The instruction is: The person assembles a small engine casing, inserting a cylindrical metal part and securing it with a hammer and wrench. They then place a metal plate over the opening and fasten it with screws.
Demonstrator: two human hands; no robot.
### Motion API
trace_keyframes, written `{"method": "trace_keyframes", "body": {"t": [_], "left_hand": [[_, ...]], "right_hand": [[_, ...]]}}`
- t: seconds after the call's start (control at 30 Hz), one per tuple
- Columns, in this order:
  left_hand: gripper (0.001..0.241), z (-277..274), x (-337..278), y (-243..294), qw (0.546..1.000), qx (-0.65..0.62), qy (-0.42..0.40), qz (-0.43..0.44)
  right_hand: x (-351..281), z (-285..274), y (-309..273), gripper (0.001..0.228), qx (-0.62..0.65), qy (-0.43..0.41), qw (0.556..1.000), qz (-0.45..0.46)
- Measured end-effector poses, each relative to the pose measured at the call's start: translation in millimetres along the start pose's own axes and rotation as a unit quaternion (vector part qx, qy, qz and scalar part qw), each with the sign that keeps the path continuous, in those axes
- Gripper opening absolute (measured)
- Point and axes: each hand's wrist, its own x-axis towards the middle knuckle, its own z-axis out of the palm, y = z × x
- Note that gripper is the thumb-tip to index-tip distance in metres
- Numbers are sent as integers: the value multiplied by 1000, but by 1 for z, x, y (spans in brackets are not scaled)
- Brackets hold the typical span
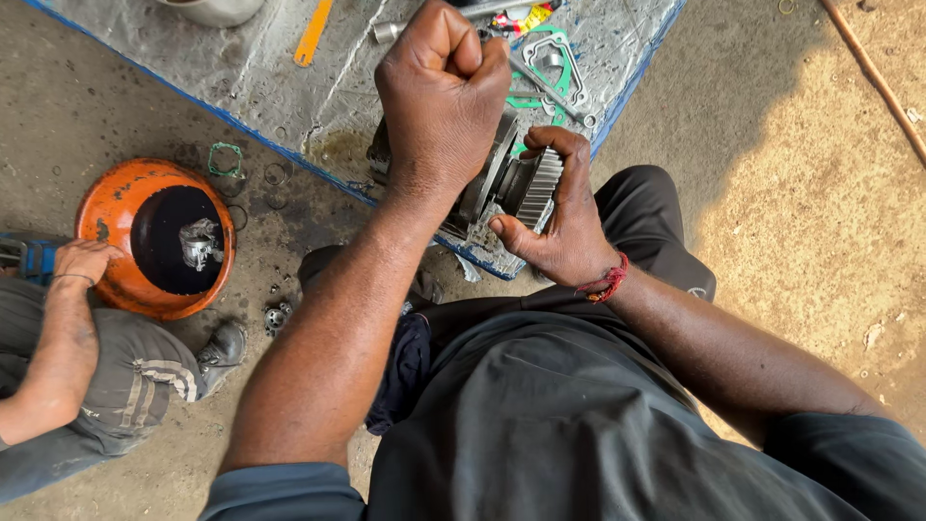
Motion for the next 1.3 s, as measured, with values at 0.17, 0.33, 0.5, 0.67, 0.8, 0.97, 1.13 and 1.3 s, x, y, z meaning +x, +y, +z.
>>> {"method": "trace_keyframes", "body": {"t": [0.17,0.33,0.5,0.67,0.8,0.97,1.13,1.3], "left_hand": [[43,-9,-2,-17,998,-21,-54,31],[44,-10,-4,-19,997,-24,-74,5],[38,-12,19,16,998,-58,-18,13],[36,-70,41,28,970,-222,95,-27],[33,-150,19,31,961,-207,179,-48],[30,-225,-67,2,879,-224,371,-200],[28,-295,-169,-34,742,-215,578,-263],[26,-369,-235,-62,663,-109,674,-306]], "right_hand": [[0,-3,4,92,2,-5,1000,3],[-9,-2,4,93,-11,-11,1000,13],[8,-8,-8,94,-20,-15,999,-25],[-2,-20,12,108,91,-66,992,50],[0,-46,20,102,101,-60,991,57],[9,-74,0,64,127,-6,990,57],[7,-73,-17,63,64,1,998,29],[16,-58,-27,58,34,-49,998,33]]}}
